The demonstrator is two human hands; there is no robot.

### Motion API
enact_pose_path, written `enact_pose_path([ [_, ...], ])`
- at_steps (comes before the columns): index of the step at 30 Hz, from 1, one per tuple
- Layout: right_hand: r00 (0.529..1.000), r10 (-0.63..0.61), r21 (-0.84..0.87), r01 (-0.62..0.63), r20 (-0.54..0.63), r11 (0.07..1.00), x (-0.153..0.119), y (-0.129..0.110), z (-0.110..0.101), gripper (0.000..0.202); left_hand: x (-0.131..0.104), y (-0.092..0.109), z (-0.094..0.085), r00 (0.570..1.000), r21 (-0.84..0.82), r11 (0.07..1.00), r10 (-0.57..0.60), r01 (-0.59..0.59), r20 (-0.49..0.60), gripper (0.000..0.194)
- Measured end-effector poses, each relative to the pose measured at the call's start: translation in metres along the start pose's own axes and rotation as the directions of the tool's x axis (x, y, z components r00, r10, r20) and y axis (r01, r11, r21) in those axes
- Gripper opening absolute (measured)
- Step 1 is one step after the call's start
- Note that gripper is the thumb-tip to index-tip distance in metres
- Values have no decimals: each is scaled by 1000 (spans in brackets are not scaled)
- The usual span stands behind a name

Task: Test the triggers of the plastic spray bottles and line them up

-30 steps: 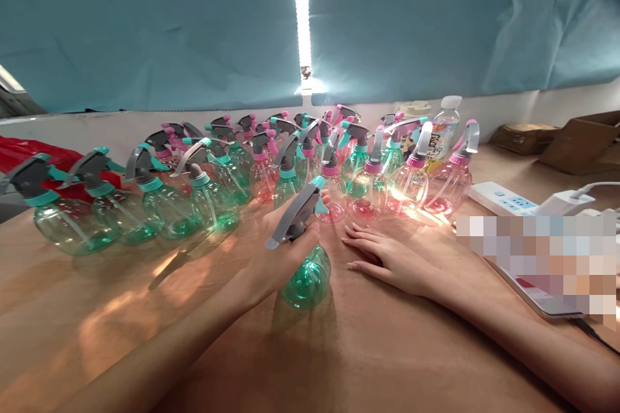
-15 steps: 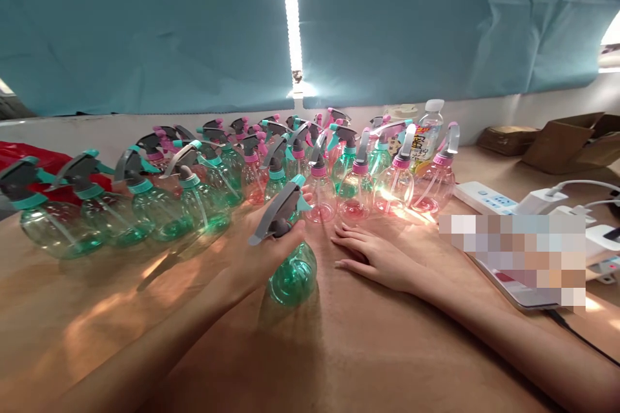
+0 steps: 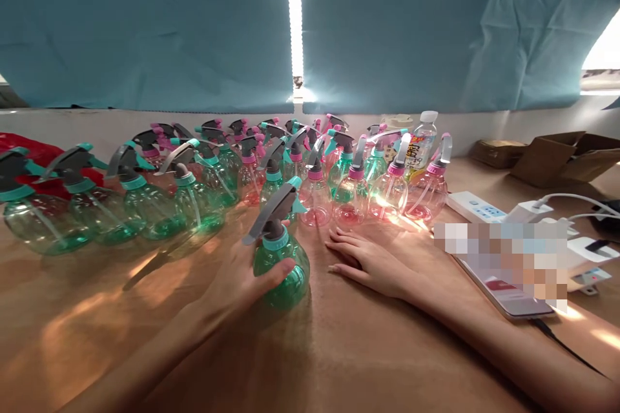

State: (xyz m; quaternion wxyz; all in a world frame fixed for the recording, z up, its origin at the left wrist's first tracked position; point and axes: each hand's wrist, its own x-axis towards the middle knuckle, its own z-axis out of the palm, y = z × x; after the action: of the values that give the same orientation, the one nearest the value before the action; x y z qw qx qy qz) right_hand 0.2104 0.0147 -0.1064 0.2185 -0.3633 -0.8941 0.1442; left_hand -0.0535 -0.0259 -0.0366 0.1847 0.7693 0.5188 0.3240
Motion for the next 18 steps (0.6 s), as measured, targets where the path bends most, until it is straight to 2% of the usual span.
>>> enact_pose_path([
  [3,1000,-23,-35,24,16,999,3,-4,-4,40,-6,-4,0,997,12,1000,21,-22,75,51],
  [5,1000,-15,-67,15,10,998,7,-9,-6,32,-9,-6,-2,997,18,999,37,-39,75,55],
  [10,991,-3,-121,-13,-136,993,28,-27,-8,27,-21,-14,-17,997,62,997,47,-50,58,55],
  [14,976,51,-79,-68,-210,995,55,-44,-12,30,-29,-32,-38,1000,166,986,0,3,-16,56],
  [18,959,77,-71,-100,-273,992,82,-59,-16,32,-26,-50,-57,992,299,950,-62,91,-107,55],
])
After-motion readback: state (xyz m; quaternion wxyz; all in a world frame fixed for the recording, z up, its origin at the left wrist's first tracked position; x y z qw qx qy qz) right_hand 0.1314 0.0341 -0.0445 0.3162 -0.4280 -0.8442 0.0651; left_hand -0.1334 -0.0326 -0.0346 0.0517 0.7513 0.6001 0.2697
